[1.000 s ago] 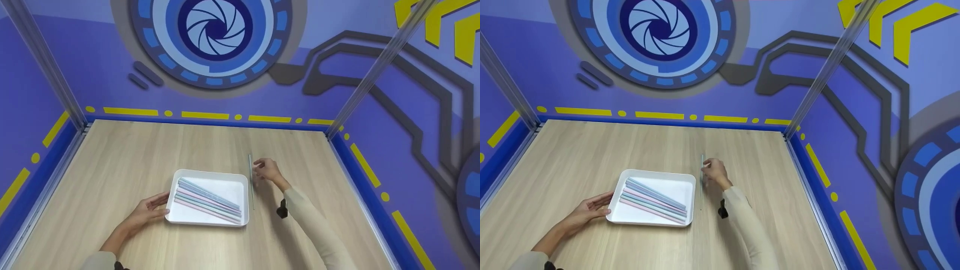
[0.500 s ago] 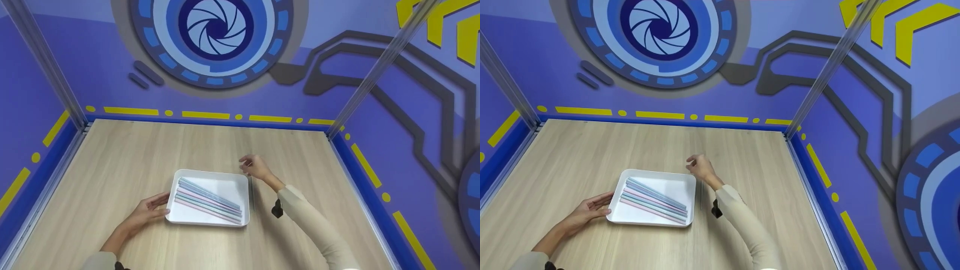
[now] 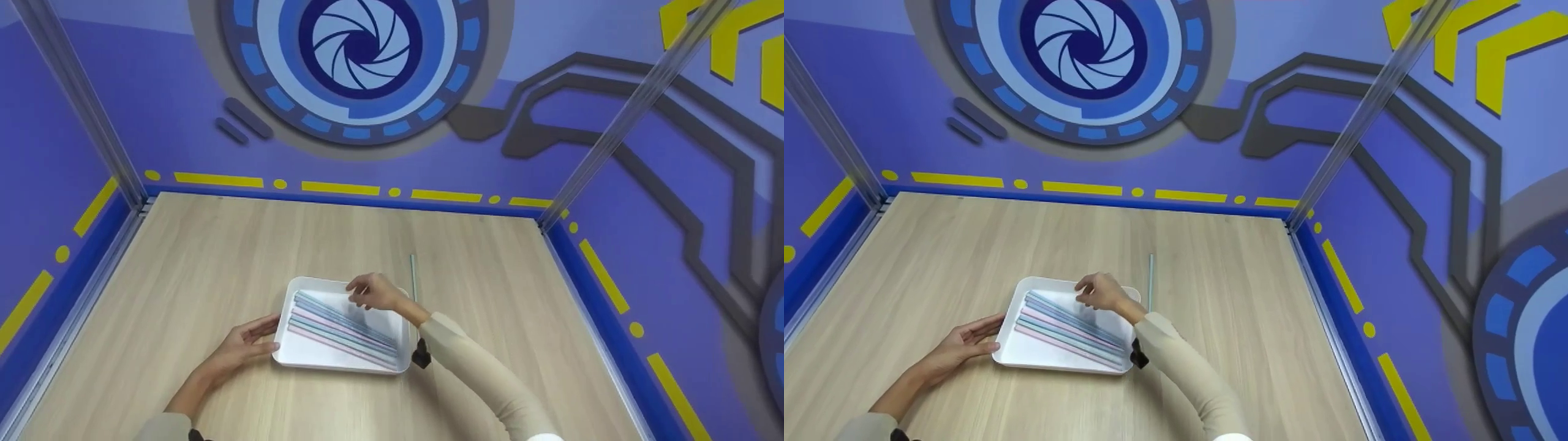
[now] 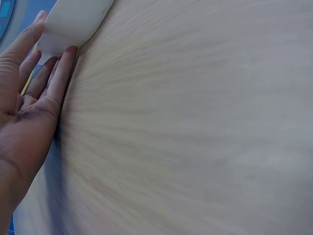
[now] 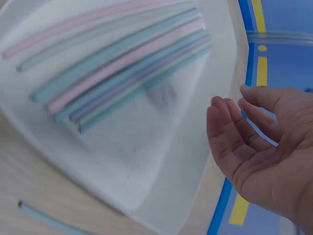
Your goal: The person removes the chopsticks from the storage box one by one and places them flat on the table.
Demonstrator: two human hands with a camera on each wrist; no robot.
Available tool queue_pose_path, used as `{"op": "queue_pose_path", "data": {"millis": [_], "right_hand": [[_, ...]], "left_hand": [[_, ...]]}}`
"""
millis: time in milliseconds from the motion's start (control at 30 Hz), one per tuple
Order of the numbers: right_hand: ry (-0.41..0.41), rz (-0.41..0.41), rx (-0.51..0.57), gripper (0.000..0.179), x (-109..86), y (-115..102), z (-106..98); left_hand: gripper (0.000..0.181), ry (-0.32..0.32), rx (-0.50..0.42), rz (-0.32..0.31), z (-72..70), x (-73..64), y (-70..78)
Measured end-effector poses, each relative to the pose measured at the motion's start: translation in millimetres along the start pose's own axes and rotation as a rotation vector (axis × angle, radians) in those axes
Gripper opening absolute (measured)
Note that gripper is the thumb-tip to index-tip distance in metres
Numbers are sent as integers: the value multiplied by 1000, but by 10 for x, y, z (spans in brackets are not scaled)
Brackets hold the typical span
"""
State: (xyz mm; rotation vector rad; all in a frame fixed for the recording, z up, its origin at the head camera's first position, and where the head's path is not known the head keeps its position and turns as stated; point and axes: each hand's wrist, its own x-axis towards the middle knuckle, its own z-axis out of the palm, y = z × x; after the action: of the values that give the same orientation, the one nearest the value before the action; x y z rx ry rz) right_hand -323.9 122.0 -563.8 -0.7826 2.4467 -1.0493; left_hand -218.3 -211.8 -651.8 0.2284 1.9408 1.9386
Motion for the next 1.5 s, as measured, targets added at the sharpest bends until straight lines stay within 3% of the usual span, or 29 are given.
{"op": "queue_pose_path", "data": {"millis": [167, 367, 733, 1000, 1267, 1500], "right_hand": [[-87, -71, -138, 23, 57, 37, 218], [-74, -83, -189, 19, 85, 142, 367], [-41, -2, -128, 18, 83, 204, 418], [-4, -28, -240, 17, 87, 201, 488], [18, 26, -338, 20, 114, 117, 497], [27, 15, -284, 21, 151, 90, 425]], "left_hand": [[74, -12, 0, 14, 27, -1, -20], [74, -30, -26, 6, 38, -21, -33], [72, -51, -32, 6, 32, -46, -37], [73, -32, -34, -11, 47, -67, -41], [73, -19, -22, 0, 2, -26, -50], [72, -17, -14, 17, -33, -1, -49]]}}
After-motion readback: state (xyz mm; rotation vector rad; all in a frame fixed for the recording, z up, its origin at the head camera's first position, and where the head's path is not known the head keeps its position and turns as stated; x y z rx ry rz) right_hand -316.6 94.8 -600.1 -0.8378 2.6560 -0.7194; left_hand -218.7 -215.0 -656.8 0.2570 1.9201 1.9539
